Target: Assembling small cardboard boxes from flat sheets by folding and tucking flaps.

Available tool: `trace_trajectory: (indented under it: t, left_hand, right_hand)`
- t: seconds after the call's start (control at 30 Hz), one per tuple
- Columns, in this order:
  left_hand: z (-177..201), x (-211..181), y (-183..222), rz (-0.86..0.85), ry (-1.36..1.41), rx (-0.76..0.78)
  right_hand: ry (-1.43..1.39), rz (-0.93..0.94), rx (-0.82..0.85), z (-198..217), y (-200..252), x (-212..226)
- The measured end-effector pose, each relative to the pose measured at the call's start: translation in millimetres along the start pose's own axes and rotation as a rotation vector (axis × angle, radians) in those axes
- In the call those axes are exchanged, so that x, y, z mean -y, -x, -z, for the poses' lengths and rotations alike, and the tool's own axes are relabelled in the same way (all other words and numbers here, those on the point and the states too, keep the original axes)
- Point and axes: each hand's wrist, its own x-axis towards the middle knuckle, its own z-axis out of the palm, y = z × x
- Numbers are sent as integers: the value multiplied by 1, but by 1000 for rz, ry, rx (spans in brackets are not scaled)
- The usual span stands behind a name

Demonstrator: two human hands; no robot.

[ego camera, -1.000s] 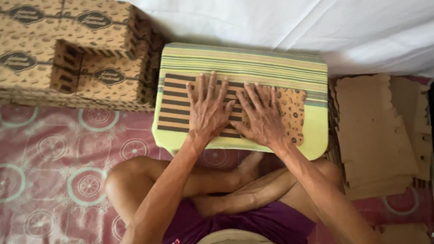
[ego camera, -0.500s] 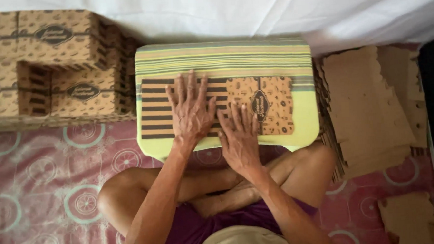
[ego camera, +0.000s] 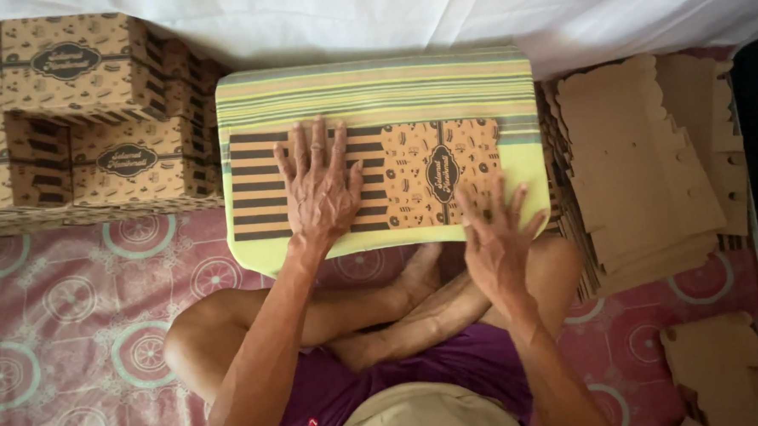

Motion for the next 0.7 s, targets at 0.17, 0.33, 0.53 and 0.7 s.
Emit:
trace_trajectory:
  t: [0.17,0.33,0.53,0.7]
  left_hand:
    - [6,-4,-1,3,-13,-5]
    - [4,-5,1,19,-15,-15]
    - [4,-6,0,-32,-40,-74]
    - [5,-7,-3,-34,-27,-111]
  right_hand:
    - [16,-64,-39,1,1,-39]
    - [-22,-61,-44,-2,5,-67]
    - [70,-39,-53,27,4,-70]
    - [-227,-84,-396,12,-35,-22]
